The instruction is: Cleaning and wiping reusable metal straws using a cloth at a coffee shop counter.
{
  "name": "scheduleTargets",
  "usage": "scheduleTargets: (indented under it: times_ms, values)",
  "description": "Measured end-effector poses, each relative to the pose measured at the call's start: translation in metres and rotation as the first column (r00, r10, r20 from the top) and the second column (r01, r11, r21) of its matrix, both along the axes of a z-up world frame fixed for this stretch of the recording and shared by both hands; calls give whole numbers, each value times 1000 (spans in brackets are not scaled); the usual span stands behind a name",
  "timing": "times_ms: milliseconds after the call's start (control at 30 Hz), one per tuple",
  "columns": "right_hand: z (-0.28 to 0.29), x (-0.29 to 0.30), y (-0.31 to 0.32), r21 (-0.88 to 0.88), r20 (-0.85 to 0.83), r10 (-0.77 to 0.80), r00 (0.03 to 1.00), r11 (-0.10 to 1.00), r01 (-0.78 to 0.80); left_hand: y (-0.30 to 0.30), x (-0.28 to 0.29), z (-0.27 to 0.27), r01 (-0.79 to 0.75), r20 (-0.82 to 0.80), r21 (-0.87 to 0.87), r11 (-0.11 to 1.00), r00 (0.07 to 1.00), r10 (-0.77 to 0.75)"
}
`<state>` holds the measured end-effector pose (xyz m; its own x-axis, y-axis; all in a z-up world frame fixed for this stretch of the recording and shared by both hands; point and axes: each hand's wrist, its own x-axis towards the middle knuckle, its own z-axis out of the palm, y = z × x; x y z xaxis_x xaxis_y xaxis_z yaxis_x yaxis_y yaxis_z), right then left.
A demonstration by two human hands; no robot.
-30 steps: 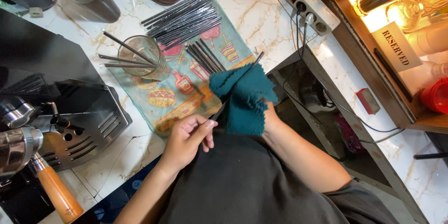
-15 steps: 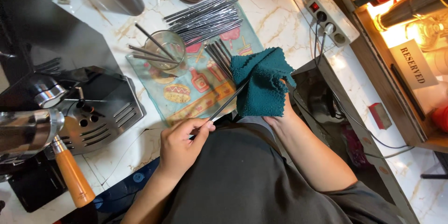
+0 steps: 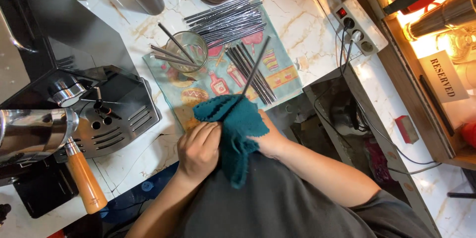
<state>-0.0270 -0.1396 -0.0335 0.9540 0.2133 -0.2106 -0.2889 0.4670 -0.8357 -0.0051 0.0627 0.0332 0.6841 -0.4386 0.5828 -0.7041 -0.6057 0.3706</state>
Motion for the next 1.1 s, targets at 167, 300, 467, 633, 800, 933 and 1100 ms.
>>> scheduleTargets:
  times_ms: [167,300,467,633,800,933,1100]
  values:
    - [1,11,11,-68,-32,-36,999,997,33,6,-2,-4,52,-3,-84,995,999,-53]
    - [6,35,11,48,-229,-284,931,952,302,15,-7,-25,-22,-7,101,995,1000,23]
    - [55,67,-16,109,-279,-283,917,940,323,6,3,27,0,38,-33,999,999,2]
    - [64,76,-31,205,-115,-213,970,951,233,10,2,28,-48,21,-43,998,999,49]
    - [25,80,-56,248,-106,-259,960,928,278,22,3,-2,-26,-45,-178,984,999,18]
    - [-33,75,-110,272,-130,-292,948,908,317,35,7,25,-267,-91,-125,956,962,257]
    - [28,62,-116,268,-135,-438,889,847,458,33,10,72,-525,251,-1,851,823,509]
